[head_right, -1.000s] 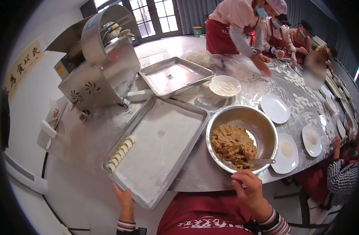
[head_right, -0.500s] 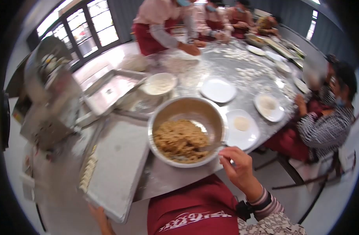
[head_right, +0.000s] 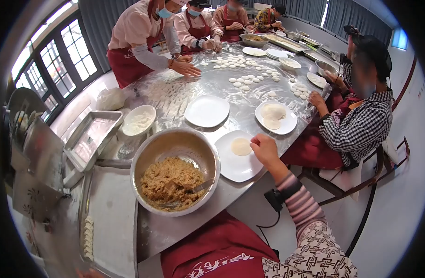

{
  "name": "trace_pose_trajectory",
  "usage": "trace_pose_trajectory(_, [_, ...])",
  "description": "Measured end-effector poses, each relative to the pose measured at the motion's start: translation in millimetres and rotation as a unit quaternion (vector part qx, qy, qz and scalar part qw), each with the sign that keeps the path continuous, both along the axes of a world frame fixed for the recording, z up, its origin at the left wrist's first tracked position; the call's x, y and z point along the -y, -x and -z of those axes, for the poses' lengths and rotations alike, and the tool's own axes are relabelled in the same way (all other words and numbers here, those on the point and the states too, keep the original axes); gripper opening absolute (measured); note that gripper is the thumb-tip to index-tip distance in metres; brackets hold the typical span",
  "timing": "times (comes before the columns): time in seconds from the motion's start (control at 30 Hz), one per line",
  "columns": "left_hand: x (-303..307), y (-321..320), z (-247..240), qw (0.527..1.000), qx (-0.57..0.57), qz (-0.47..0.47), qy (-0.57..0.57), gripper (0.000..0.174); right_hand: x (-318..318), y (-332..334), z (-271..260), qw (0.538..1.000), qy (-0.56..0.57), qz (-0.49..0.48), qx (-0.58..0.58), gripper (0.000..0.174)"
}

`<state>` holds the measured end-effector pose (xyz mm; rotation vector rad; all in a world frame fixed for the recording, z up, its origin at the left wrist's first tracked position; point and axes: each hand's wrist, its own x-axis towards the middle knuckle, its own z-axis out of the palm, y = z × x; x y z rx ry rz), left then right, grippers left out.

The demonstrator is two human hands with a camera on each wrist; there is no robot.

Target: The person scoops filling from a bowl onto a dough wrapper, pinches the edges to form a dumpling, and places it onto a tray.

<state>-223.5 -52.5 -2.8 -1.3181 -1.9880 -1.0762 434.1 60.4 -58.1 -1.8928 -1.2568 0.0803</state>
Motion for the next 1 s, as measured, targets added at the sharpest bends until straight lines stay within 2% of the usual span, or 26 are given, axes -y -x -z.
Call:
trace_pose_trajectory(0.07, [-8, -32, -19, 0.999, -0.017, 0.033, -0.005, 0.044, -25, -6, 9, 0.993, 0.082, 0.026, 0.085, 0.014])
trace_pose_trajectory(0.13, [-17, -65, -30, 0.984, -0.021, 0.175, 0.028, 0.041, -43, -4, 16, 0.987, 0.103, 0.045, 0.111, 0.015])
trace_pose_trajectory(0.17, [-20, -83, -35, 0.983, -0.022, 0.181, 0.027, 0.041, -47, -3, 17, 0.980, 0.129, 0.065, 0.139, 0.016])
trace_pose_trajectory(0.23, [-25, -116, -40, 0.954, -0.004, 0.287, 0.081, 0.041, -53, 2, 14, 0.971, 0.166, 0.075, 0.154, 0.016])
trace_pose_trajectory(0.27, [-28, -127, -39, 0.954, -0.005, 0.290, 0.080, 0.041, -55, 4, 13, 0.961, 0.203, 0.078, 0.169, 0.016])
trace_pose_trajectory(0.33, [-37, -147, -30, 0.907, 0.117, 0.390, 0.108, 0.042, -55, 7, 16, 0.960, 0.194, 0.082, 0.183, 0.015])
trace_pose_trajectory(0.37, [-41, -158, -29, 0.907, 0.117, 0.391, 0.107, 0.042, -55, 8, 15, 0.958, 0.190, 0.079, 0.201, 0.016])
trace_pose_trajectory(0.43, [-51, -180, -30, 0.838, 0.246, 0.470, 0.128, 0.046, -53, 11, 13, 0.955, 0.183, 0.076, 0.220, 0.016])
trace_pose_trajectory(0.47, [-56, -191, -29, 0.838, 0.248, 0.469, 0.126, 0.046, -52, 13, 11, 0.957, 0.196, 0.068, 0.204, 0.017])
trace_pose_trajectory(0.53, [-66, -211, -28, 0.778, 0.316, 0.533, 0.098, 0.052, -53, 14, 9, 0.958, 0.207, 0.056, 0.191, 0.018])
trace_pose_trajectory(0.57, [-69, -222, -31, 0.780, 0.318, 0.531, 0.095, 0.052, -54, 13, 10, 0.961, 0.216, 0.063, 0.161, 0.017])
trace_pose_trajectory(0.63, [-73, -242, -39, 0.719, 0.355, 0.579, 0.145, 0.038, -53, 14, 7, 0.963, 0.224, 0.067, 0.135, 0.017])
trace_pose_trajectory(0.67, [-72, -251, -47, 0.720, 0.357, 0.577, 0.143, 0.038, -52, 15, 5, 0.969, 0.204, 0.060, 0.125, 0.016])
trace_pose_trajectory(0.73, [-69, -261, -60, 0.619, 0.484, 0.564, 0.254, 0.035, -50, 15, 3, 0.975, 0.183, 0.049, 0.118, 0.015])
trace_pose_trajectory(0.77, [-72, -259, -54, 0.583, 0.513, 0.560, 0.289, 0.030, -49, 13, 3, 0.980, 0.160, 0.054, 0.109, 0.015])
trace_pose_trajectory(0.8, [-74, -260, -52, 0.584, 0.516, 0.558, 0.284, 0.030, -51, 13, 2, 0.984, 0.137, 0.059, 0.101, 0.016])
trace_pose_trajectory(0.83, [-76, -262, -54, 0.534, 0.552, 0.565, 0.301, 0.029, -50, 20, -12, 0.984, 0.137, 0.054, 0.104, 0.016])
trace_pose_trajectory(0.9, [-83, -270, -58, 0.442, 0.622, 0.560, 0.321, 0.028, -41, 38, -47, 0.996, 0.081, 0.030, 0.033, 0.016])
trace_pose_trajectory(0.93, [-88, -277, -60, 0.445, 0.626, 0.557, 0.316, 0.028, -37, 54, -65, 0.996, 0.082, 0.023, 0.036, 0.016])
trace_pose_trajectory(1.0, [-101, -293, -62, 0.291, 0.752, 0.525, 0.271, 0.035, -31, 99, -98, 0.994, -0.067, -0.053, 0.069, 0.009])
